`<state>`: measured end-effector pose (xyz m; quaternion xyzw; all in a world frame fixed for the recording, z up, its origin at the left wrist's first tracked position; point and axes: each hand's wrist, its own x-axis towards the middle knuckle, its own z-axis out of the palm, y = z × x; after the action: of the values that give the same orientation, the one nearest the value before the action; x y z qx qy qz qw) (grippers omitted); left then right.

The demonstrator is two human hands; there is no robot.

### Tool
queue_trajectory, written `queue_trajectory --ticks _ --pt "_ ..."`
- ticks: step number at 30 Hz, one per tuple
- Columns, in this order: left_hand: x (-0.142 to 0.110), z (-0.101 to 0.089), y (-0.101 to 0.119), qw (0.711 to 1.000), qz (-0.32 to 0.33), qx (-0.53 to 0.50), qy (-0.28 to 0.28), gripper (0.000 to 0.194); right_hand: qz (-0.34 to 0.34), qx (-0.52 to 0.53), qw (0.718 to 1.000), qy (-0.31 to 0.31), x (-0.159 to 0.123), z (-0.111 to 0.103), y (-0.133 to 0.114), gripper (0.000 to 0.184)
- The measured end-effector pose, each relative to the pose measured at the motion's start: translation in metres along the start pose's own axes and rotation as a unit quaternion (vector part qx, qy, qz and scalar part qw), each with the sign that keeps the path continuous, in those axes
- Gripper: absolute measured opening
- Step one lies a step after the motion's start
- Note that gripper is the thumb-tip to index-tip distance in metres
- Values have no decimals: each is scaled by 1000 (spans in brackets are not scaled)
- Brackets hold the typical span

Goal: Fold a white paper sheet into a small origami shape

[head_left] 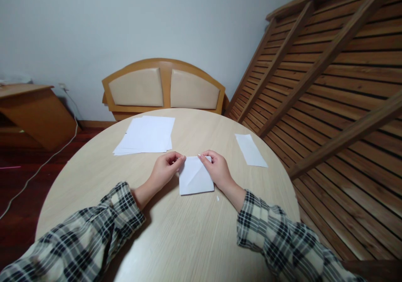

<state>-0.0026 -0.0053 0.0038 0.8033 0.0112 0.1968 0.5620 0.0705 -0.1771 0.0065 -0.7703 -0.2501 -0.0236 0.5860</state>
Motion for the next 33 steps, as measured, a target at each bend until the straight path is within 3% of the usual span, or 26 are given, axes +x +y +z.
queue_trajectory --ticks 6,12,17,23,33 --pt "1 1 -1 1000 15 -2 -5 28 6 7 1000 9 1 0 5 23" --pt "1 3 2 999 -26 -38 -19 21 11 15 1000 23 1 1 8 24" --pt "-3 5 4 994 -53 -61 -76 23 55 89 994 22 2 1 10 28" --pt "0 4 -4 998 -20 -57 -25 24 74 214 974 5 3 1 9 34" --pt "-4 7 11 998 -24 -58 -17 24 67 168 982 62 3 -2 7 33"
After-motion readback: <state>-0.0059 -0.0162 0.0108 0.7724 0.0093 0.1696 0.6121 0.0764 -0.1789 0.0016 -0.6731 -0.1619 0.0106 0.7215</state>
